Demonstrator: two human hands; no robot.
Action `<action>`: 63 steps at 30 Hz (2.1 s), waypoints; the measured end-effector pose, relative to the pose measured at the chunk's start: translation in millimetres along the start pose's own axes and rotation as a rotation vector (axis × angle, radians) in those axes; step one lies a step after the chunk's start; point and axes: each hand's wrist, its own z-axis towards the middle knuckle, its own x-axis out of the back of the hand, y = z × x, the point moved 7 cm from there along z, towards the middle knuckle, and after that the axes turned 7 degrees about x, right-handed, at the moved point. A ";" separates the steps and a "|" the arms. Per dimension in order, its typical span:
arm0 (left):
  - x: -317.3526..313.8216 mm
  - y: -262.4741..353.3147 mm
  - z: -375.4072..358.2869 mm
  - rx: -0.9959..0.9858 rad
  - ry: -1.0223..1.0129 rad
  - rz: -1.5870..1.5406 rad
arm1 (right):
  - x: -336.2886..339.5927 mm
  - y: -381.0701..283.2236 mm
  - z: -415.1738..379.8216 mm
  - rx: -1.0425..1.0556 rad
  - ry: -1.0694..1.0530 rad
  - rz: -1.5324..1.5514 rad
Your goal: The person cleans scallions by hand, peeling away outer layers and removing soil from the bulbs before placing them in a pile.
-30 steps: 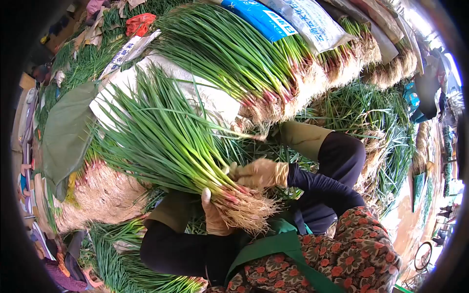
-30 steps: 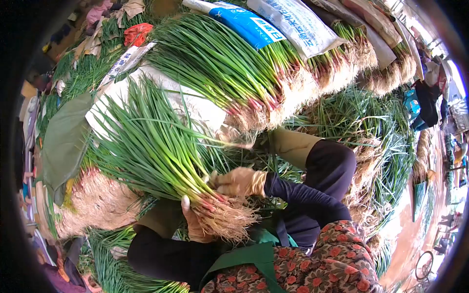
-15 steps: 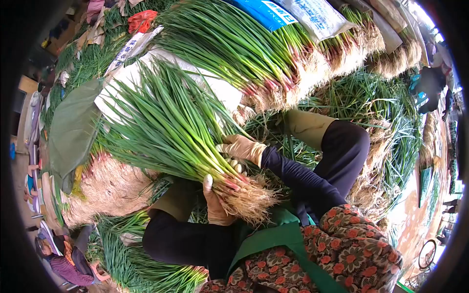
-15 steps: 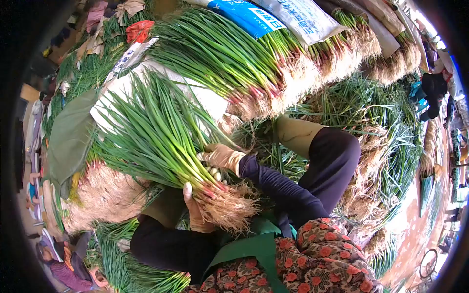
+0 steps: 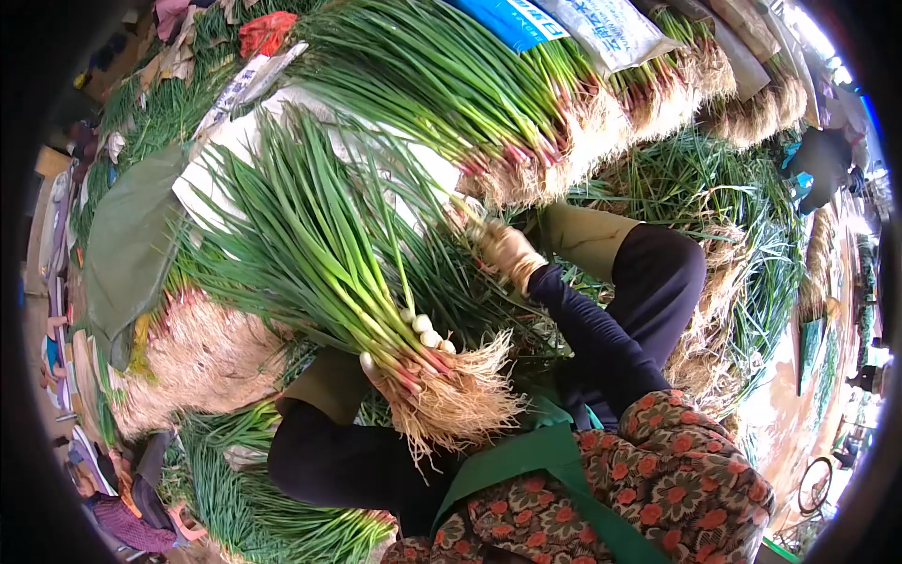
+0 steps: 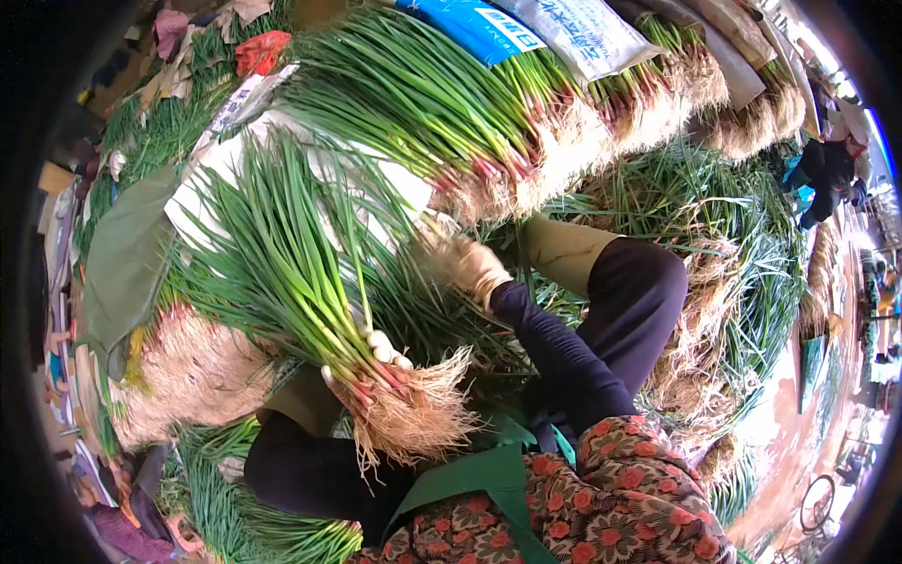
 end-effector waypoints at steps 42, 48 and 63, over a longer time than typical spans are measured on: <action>4.8 -3.5 1.2 -0.092 0.620 0.250 | -37.4 8.8 64.9 0.226 -0.296 -0.149; 4.6 -5.7 7.3 -0.062 0.607 0.281 | -0.9 -50.1 -39.5 0.377 -0.370 -0.006; 10.3 -10.1 -2.6 -0.027 0.582 0.262 | -102.5 -55.0 -6.5 0.132 -0.301 0.587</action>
